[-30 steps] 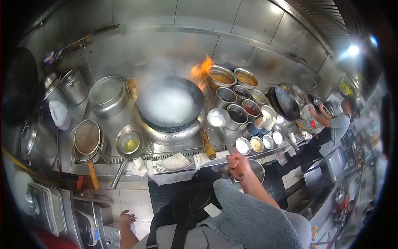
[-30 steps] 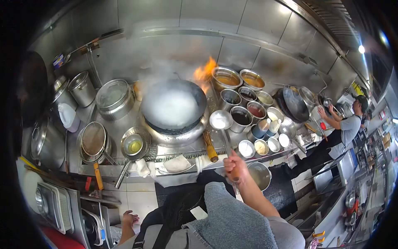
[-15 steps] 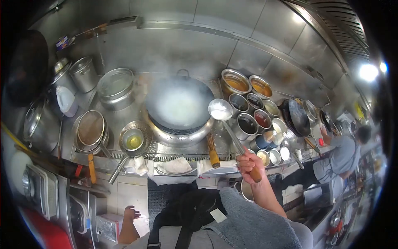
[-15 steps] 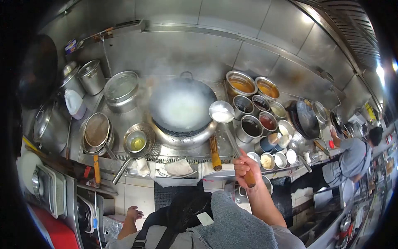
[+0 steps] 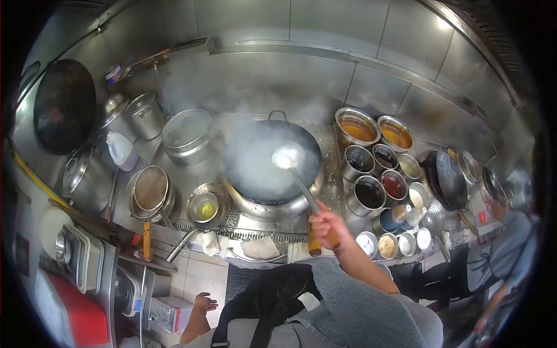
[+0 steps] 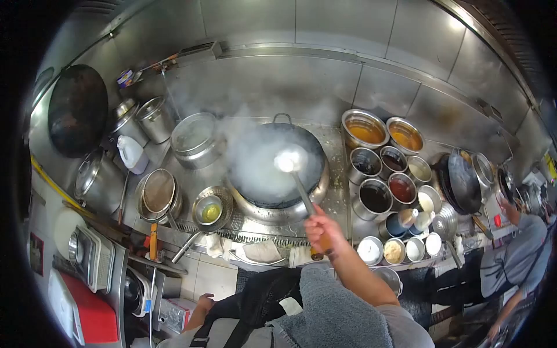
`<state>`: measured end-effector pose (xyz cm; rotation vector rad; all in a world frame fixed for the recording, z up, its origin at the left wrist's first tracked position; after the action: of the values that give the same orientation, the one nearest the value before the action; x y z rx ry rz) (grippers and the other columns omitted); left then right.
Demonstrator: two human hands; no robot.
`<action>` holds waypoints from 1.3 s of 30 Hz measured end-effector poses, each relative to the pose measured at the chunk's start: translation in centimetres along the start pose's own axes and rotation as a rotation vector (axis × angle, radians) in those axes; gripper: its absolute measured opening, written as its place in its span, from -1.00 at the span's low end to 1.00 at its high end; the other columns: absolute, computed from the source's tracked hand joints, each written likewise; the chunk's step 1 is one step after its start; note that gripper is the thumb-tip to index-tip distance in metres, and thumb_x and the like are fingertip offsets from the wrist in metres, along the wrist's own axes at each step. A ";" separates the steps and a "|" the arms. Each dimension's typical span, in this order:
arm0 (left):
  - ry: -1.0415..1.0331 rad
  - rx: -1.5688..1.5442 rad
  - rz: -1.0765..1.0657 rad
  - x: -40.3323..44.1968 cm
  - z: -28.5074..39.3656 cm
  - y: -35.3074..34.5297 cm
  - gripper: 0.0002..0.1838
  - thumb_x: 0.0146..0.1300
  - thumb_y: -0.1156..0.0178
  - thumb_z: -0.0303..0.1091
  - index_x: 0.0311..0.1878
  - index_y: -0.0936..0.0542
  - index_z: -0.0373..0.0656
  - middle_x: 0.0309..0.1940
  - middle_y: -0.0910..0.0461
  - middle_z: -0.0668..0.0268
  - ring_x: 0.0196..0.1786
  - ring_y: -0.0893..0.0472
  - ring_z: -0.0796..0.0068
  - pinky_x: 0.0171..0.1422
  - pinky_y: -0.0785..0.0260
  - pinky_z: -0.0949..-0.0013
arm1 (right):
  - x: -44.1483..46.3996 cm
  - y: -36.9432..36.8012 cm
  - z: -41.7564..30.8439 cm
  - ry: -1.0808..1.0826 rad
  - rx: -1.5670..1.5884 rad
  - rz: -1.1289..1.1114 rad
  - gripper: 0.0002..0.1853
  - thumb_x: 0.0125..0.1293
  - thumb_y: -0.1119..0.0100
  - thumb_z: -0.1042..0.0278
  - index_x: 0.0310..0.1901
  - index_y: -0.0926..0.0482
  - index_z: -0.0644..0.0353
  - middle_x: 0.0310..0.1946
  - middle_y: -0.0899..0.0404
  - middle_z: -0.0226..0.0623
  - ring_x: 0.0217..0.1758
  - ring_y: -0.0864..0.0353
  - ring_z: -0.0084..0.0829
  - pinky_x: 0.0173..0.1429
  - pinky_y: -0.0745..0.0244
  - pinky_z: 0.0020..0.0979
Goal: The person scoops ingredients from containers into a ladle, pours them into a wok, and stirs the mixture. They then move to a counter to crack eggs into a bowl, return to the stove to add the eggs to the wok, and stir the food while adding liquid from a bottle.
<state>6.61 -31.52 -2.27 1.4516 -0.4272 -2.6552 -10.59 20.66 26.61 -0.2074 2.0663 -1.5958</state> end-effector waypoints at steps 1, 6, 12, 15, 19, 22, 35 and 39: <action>0.000 -0.047 -0.020 0.7 -0.5 -0.2 -0.41 0.15 0.15 -0.74 0.29 -0.24 -0.17 -0.13 -0.60 -0.21 -0.28 -0.71 -0.05 -0.32 -0.61 0.03 | 0.5 -0.7 0.4 -0.012 0.001 -0.005 -0.42 0.37 -0.02 0.49 0.32 -0.28 -0.40 -0.49 -0.30 -0.43 -0.64 -0.24 -0.68 -0.65 -0.16 -0.61; 0.064 -0.213 -0.033 1.1 -0.6 -1.4 -0.41 0.16 0.18 -0.74 0.30 -0.24 -0.17 -0.12 -0.60 -0.21 -0.27 -0.71 -0.04 -0.31 -0.62 0.06 | 2.2 -0.8 -2.9 -0.087 0.008 -0.036 -0.39 0.34 -0.04 0.50 0.33 -0.25 -0.40 -0.50 -0.30 -0.44 -0.63 -0.24 -0.68 -0.61 -0.18 -0.63; -0.024 0.015 -0.007 -0.6 0.5 -2.1 -0.43 0.16 0.19 -0.73 0.29 -0.26 -0.17 -0.11 -0.61 -0.18 -0.26 -0.71 -0.05 -0.32 -0.62 0.04 | 3.7 -1.9 -3.4 -0.121 0.016 -0.046 -0.35 0.31 -0.05 0.51 0.35 -0.19 -0.37 -0.51 -0.33 -0.43 -0.62 -0.27 -0.66 -0.59 -0.18 -0.59; 0.032 0.053 -0.024 -1.1 1.5 -1.3 -0.45 0.17 0.16 -0.70 0.28 -0.28 -0.17 -0.11 -0.62 -0.15 -0.24 -0.71 -0.03 -0.31 -0.62 0.04 | 4.5 -1.7 -2.4 -0.033 -0.046 0.034 -0.37 0.30 -0.04 0.53 0.33 -0.21 -0.34 -0.51 -0.32 -0.43 -0.62 -0.27 -0.65 -0.61 -0.20 -0.59; 0.009 0.041 -0.049 1.9 1.3 1.9 -0.47 0.18 0.11 -0.65 0.26 -0.31 -0.13 -0.11 -0.63 -0.08 -0.25 -0.71 0.04 -0.30 -0.61 0.04 | 4.6 -1.9 -0.7 -0.005 -0.182 0.138 -0.43 0.30 -0.02 0.55 0.26 -0.27 -0.32 -0.52 -0.32 -0.44 -0.64 -0.26 -0.66 -0.60 -0.22 -0.60; -0.066 -0.145 0.001 5.4 0.2 4.0 -0.48 0.19 0.12 -0.64 0.26 -0.31 -0.14 -0.15 -0.62 -0.06 -0.31 -0.70 0.07 -0.35 -0.59 0.10 | 4.9 -2.1 -0.4 -0.068 -0.036 0.059 -0.43 0.31 -0.03 0.54 0.28 -0.25 -0.32 -0.52 -0.31 -0.44 -0.64 -0.26 -0.66 -0.61 -0.19 -0.61; 0.094 -0.278 -0.004 5.4 -3.5 7.7 -0.47 0.19 0.16 -0.65 0.27 -0.28 -0.15 -0.14 -0.61 -0.09 -0.32 -0.70 0.06 -0.36 -0.59 0.10 | 5.1 -3.4 1.4 -0.063 0.085 0.027 -0.54 0.35 0.01 0.50 0.21 -0.31 -0.28 -0.52 -0.29 -0.43 -0.63 -0.28 -0.65 -0.59 -0.23 -0.58; 0.120 -0.284 0.007 4.9 -4.6 8.3 -0.47 0.19 0.17 -0.66 0.28 -0.28 -0.15 -0.14 -0.60 -0.11 -0.32 -0.70 0.05 -0.36 -0.60 0.10 | 5.3 -5.3 4.3 0.093 -0.120 0.215 -0.52 0.33 -0.02 0.52 0.22 -0.33 -0.22 -0.52 -0.27 -0.43 -0.63 -0.25 -0.69 -0.60 -0.20 -0.63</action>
<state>7.29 -41.41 -6.20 1.5028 -0.0413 -2.4797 -14.02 13.18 29.18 0.0477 2.1753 -1.3782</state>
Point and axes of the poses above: each hand's wrist, its own x-axis towards the middle knuckle, its own y-axis out of the back of the hand, z = x × y, the point moved 4 cm from there along x, towards the middle knuckle
